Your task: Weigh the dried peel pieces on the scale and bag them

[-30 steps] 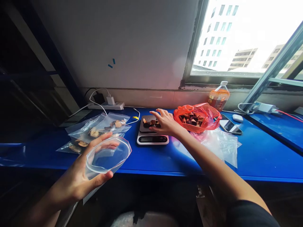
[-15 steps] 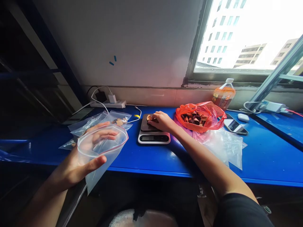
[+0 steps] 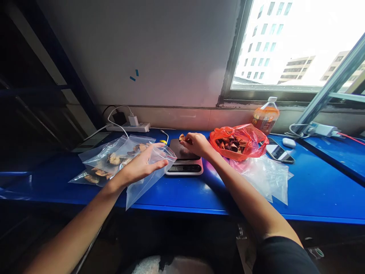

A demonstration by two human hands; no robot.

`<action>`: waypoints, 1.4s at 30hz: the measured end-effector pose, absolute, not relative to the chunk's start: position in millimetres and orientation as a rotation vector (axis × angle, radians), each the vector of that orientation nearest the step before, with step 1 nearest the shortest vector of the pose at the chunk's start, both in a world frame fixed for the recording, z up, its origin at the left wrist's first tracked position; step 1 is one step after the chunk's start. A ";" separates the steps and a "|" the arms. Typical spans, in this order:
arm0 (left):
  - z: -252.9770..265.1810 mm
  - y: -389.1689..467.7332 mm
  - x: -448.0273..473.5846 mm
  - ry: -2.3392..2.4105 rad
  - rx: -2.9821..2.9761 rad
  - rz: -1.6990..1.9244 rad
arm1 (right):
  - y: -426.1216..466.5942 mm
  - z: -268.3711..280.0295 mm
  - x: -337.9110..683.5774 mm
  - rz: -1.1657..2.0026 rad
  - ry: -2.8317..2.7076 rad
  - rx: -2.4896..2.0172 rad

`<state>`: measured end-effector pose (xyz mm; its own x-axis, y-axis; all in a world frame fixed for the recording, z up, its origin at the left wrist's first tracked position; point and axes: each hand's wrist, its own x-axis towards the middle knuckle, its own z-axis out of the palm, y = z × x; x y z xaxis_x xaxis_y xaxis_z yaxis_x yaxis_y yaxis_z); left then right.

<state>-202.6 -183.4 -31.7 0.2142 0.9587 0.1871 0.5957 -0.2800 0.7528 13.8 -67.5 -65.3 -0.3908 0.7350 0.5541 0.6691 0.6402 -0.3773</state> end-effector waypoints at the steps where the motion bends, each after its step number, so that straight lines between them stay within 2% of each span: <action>1: -30.7 -182.2 -202.2 1.432 1.969 0.884 | -70.9 -60.4 17.5 0.165 -2.131 -1.093; 7: -25.9 -176.8 -200.4 1.400 2.060 0.797 | -111.3 -16.3 31.3 0.638 -2.270 -0.841; 10: -24.6 -176.9 -196.8 1.302 2.085 0.754 | -127.2 -1.9 20.3 0.717 -2.485 -0.770; 14: -21.0 -179.1 -192.2 1.156 2.075 0.761 | -127.8 3.0 1.1 0.682 -2.573 -0.774; 23: -22.1 -172.3 -188.8 1.176 1.938 0.884 | -114.6 10.5 -24.8 0.339 -2.159 -0.994; 31: -21.5 -169.3 -189.8 1.238 1.938 1.132 | -120.4 12.1 -54.8 0.668 -1.893 -0.827; 38: 3.6 -168.3 -193.1 1.290 1.815 1.440 | -148.5 29.9 -29.7 0.122 -1.833 -0.784; 40: 9.4 -165.9 -190.5 1.301 1.904 1.493 | -158.1 26.2 -18.3 0.172 -1.987 -0.802; 42: 14.3 -161.6 -189.2 1.295 2.010 1.376 | -160.7 19.0 -7.7 0.334 -2.045 -0.812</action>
<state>-189.2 -161.6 14.3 0.0955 0.8455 0.5255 0.4731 -0.5030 0.7233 -7.7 -160.7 19.0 -0.3944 0.6586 0.6409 0.4202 0.7495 -0.5116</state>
